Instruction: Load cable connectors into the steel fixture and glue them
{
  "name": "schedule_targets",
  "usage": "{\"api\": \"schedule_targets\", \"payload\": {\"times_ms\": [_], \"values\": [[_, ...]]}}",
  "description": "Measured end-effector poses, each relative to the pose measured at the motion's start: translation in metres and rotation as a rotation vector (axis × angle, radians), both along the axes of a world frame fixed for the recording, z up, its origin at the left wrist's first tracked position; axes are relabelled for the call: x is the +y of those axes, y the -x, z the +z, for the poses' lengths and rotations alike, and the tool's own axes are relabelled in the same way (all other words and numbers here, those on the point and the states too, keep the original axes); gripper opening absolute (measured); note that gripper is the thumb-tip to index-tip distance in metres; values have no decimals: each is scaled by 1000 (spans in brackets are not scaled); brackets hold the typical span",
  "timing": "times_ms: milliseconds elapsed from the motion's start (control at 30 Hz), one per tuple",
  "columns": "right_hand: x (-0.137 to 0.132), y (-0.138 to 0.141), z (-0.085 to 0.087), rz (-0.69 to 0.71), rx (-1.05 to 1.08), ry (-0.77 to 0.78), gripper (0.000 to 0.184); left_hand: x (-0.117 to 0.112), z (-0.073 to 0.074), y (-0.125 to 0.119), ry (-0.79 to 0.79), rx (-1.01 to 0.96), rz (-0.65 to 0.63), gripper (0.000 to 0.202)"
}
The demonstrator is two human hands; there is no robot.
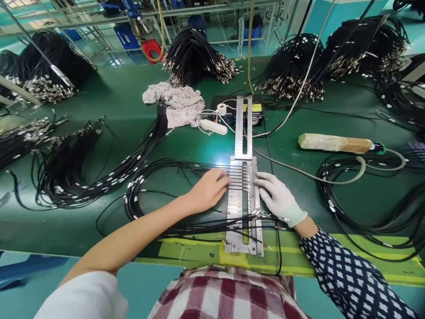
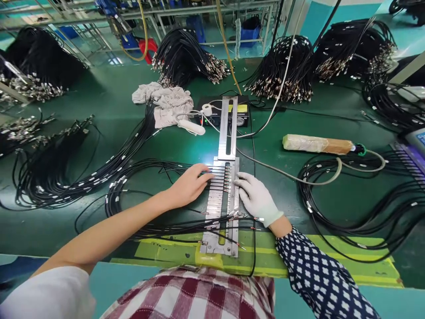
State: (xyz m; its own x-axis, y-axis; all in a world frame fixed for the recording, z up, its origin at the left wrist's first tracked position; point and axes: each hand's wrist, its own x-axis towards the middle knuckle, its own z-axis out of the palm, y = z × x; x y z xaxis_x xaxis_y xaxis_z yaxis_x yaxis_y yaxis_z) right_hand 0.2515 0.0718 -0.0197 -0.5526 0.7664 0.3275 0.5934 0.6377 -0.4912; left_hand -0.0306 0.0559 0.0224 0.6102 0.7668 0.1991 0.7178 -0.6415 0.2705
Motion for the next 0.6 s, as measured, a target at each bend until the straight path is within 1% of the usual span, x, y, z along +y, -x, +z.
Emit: {"api": "schedule_targets", "payload": {"times_ms": [67,133,200,233,267,333,400,433,467,533,600], "values": [[-2,-1,0,-6,-8,4,28,-23,10,10,153,-14,4,18],[-3,0,0,-11,-2,18,28,-46,13,22,290,11,13,12],[-3,1,0,-18,11,28,28,-61,11,31,351,31,57,7],[-2,1,1,-21,15,32,28,-65,8,34,360,19,80,3],[-2,2,1,-24,19,35,27,-66,5,35,360,-15,96,5],[-1,2,2,-22,23,35,27,-62,0,33,336,-135,106,12],[-1,2,3,-17,21,33,27,-51,-4,25,277,-246,67,15],[-1,2,3,-15,19,33,27,-44,-6,21,240,-269,32,18],[-1,2,4,-15,15,35,27,-37,-7,16,199,-265,-8,22],[-1,2,4,-19,3,43,27,-25,-11,7,118,-195,-84,29],[-1,2,4,-22,-4,53,27,-16,-15,2,52,-107,-127,34]]}}
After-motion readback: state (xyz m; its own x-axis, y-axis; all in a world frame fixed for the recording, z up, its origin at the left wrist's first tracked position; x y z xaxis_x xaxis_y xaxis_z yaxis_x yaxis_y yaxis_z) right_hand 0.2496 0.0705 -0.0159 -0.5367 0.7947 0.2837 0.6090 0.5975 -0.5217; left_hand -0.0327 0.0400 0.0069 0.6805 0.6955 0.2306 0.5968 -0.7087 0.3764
